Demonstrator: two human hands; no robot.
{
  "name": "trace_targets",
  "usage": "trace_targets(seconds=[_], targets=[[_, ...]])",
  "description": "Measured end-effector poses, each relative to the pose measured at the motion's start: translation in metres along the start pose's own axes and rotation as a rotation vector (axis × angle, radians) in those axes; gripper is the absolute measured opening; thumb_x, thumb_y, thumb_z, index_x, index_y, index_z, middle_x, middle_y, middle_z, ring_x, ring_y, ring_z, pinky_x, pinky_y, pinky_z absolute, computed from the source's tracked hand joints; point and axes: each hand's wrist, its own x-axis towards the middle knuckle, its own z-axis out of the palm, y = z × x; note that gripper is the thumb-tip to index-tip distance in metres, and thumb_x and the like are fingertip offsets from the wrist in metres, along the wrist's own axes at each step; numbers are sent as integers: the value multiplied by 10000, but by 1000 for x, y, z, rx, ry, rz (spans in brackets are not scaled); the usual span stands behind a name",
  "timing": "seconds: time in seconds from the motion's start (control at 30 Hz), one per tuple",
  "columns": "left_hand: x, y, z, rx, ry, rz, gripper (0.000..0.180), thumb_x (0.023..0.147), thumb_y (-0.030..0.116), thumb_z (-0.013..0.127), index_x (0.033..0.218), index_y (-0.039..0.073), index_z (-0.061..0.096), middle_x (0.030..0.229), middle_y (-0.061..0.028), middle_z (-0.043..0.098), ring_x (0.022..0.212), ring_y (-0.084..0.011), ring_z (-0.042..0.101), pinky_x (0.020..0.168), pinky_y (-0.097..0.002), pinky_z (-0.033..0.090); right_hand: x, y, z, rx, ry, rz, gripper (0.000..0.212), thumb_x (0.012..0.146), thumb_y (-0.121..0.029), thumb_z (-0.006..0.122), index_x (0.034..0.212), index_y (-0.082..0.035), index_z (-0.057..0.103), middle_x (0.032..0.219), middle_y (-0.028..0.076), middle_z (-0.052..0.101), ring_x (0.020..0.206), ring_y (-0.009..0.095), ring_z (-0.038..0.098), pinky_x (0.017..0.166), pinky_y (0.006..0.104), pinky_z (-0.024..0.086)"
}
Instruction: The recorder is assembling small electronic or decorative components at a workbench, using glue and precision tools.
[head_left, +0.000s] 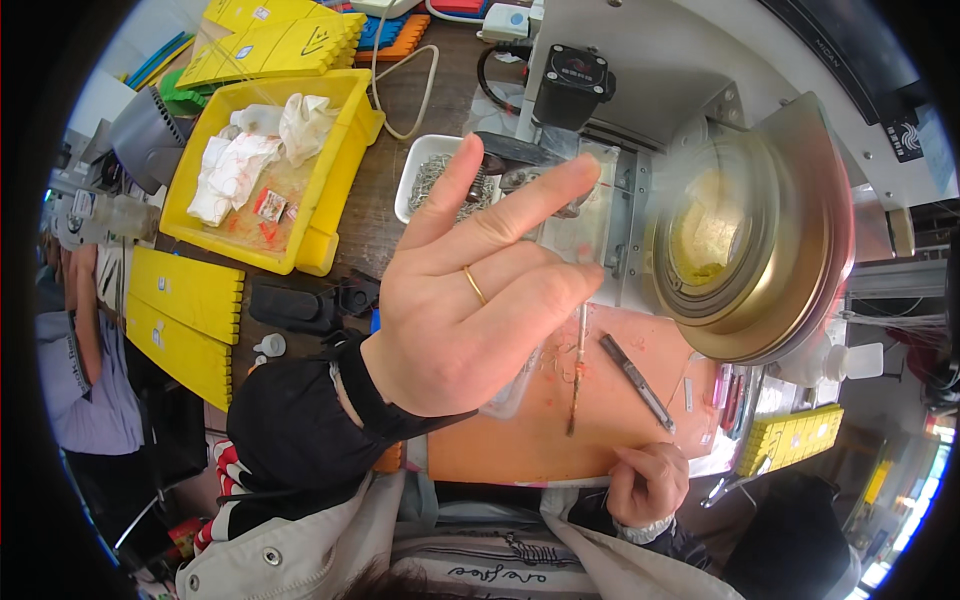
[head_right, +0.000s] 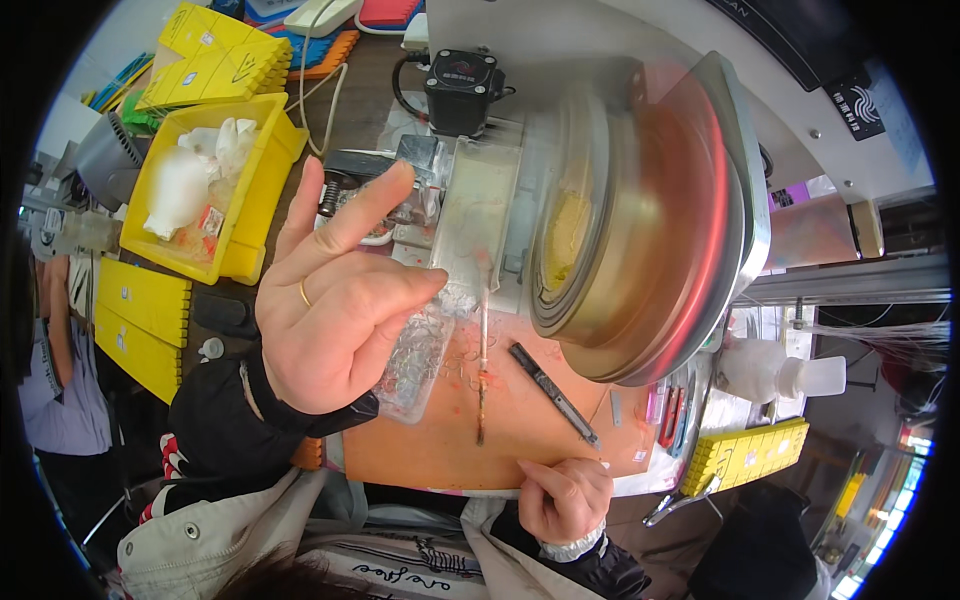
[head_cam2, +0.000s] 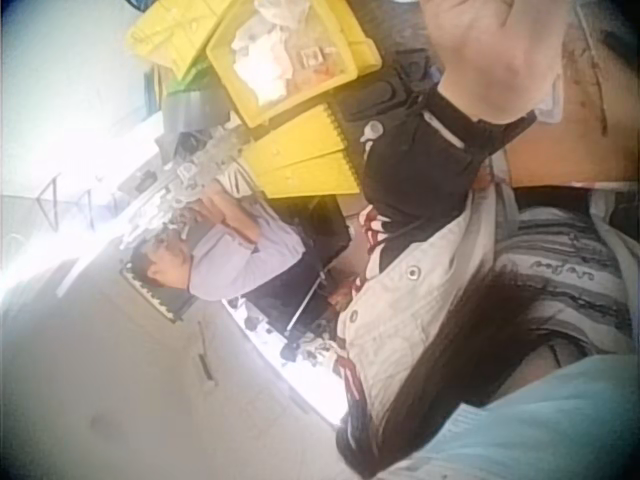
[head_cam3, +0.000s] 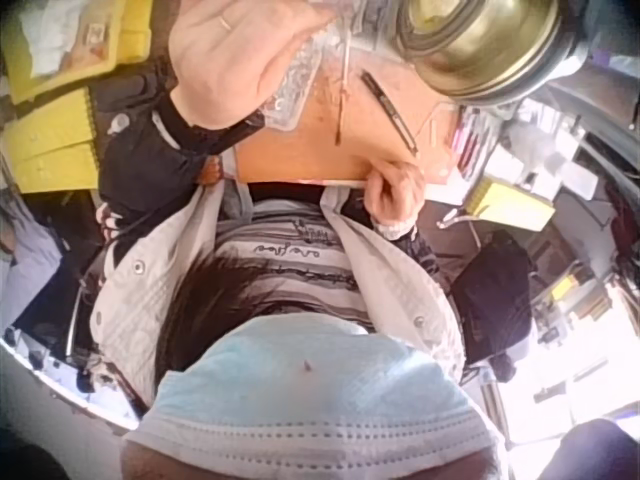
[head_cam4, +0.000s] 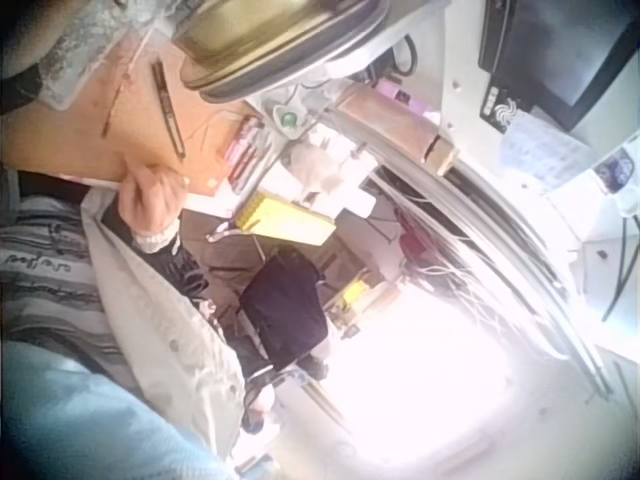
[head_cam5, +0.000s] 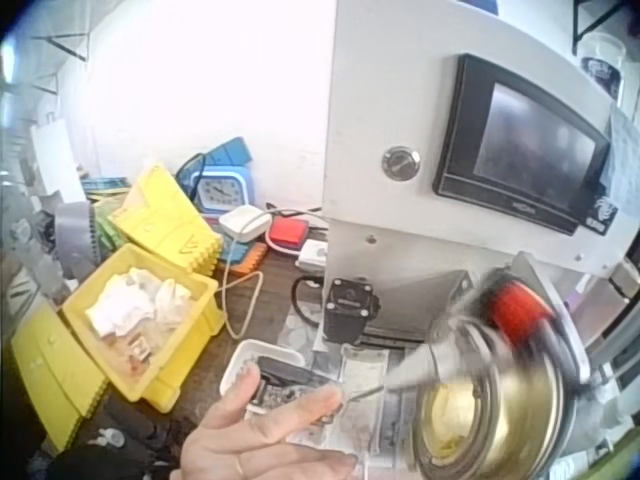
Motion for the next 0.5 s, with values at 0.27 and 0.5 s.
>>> trace_targets(seconds=[0.27,0.5], targets=[[2,0,3,-9,10,1,142,771,18,712,898,77,690,758,-51,662,1156,-337,628,1128,-572,262,0,-2,0,-19,13,42,273,612,108,589,822,-47,669,566,27,553,569,200,542,604,290,431],[0,1,0,-13,13,-3,121,791,26,696,897,84,689,761,-47,661,1158,-337,627,1136,-572,242,1,-3,0,1,-5,52,267,619,108,593,825,-45,668,583,40,559,562,206,545,594,294,430]])
